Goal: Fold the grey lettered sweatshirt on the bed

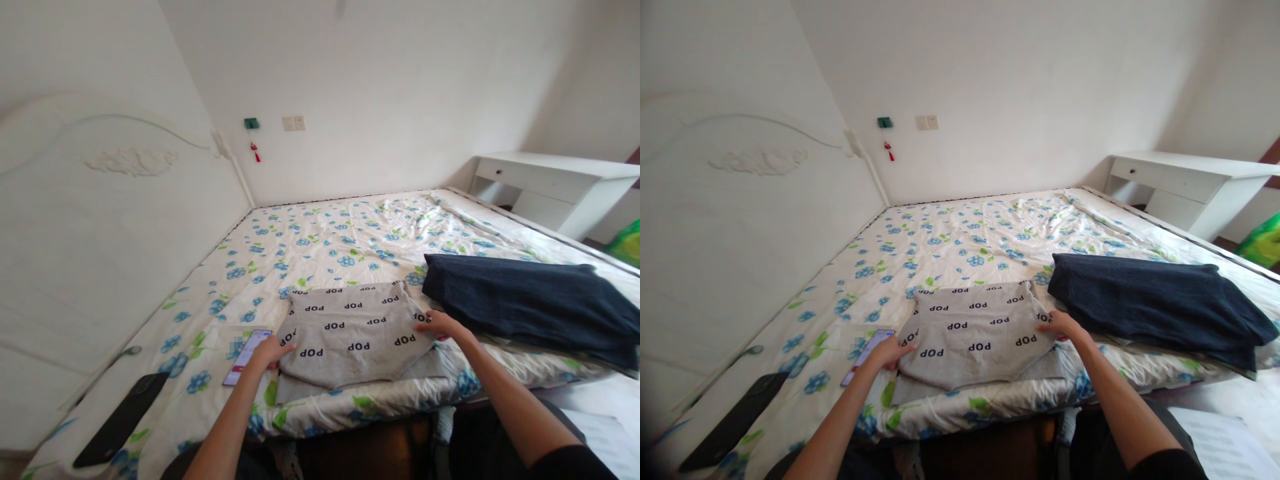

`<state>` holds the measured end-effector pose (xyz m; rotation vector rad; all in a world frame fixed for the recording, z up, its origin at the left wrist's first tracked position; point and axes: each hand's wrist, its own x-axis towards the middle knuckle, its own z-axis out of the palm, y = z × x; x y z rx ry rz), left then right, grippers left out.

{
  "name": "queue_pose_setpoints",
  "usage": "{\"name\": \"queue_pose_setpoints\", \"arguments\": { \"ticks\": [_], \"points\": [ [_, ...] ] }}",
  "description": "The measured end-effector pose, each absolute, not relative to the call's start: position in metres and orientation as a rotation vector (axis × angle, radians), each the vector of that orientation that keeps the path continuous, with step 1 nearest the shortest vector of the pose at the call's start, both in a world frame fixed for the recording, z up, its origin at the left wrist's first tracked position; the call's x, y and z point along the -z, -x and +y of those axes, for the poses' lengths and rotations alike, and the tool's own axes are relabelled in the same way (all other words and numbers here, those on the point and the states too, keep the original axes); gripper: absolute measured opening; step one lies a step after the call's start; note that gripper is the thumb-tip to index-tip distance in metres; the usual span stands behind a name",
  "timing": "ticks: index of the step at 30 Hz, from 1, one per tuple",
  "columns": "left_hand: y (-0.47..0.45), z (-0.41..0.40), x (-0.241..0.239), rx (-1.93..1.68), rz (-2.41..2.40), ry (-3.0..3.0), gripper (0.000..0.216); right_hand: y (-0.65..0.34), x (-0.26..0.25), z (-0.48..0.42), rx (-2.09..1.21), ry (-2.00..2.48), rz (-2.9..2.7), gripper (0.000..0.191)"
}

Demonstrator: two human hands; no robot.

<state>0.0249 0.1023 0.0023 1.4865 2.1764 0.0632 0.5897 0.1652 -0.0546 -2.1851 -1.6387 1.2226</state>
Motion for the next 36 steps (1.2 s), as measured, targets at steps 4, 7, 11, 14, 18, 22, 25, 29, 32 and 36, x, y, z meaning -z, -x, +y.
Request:
{"name": "queue_pose_setpoints", "arguments": {
  "ticks": [4, 7, 11, 14, 18, 22, 25, 29, 32, 36],
  "points": [
    [-0.034, 0.103, -0.002, 0.007, 2.222, -1.549, 0.021, -0.582, 0.057, 0.167, -1.151, 2.195, -1.678, 0.042],
    [-0.029, 0.104, -0.009, -0.021, 2.194, -1.521, 0.020, -0.580, 0.052, 0.166, -1.244, 2.190, -1.671, 0.024],
    [-0.015, 0.103, -0.021, -0.051, 2.105, -1.416, 0.024, -0.586, 0.043, 0.163, -1.516, 2.018, -1.583, 0.023],
    [-0.010, 0.098, -0.018, -0.016, 2.066, -1.338, 0.028, -0.592, 0.043, 0.160, -1.635, 1.994, -1.562, 0.030],
    [-0.006, 0.096, -0.008, 0.076, 2.067, -1.290, 0.032, -0.598, 0.053, 0.163, -1.590, 2.189, -1.609, 0.040],
    [0.006, 0.114, -0.010, -0.046, 2.159, -1.381, 0.028, -0.604, 0.062, 0.182, -1.467, 2.179, -1.629, 0.043],
    [0.014, 0.138, -0.013, -0.284, 2.175, -1.434, 0.037, -0.604, 0.070, 0.199, -1.331, 2.131, -1.588, 0.038],
    [0.014, 0.172, -0.005, -0.559, 2.031, -1.182, 0.062, -0.593, 0.080, 0.222, -1.302, 2.047, -1.448, 0.036],
    [0.011, 0.195, 0.004, -0.625, 2.025, -1.071, 0.067, -0.583, 0.085, 0.241, -1.182, 2.067, -1.452, 0.039],
    [0.009, 0.218, 0.014, -0.688, 2.009, -1.100, 0.061, -0.571, 0.090, 0.267, -0.980, 2.018, -1.573, 0.038]
  ]
}}
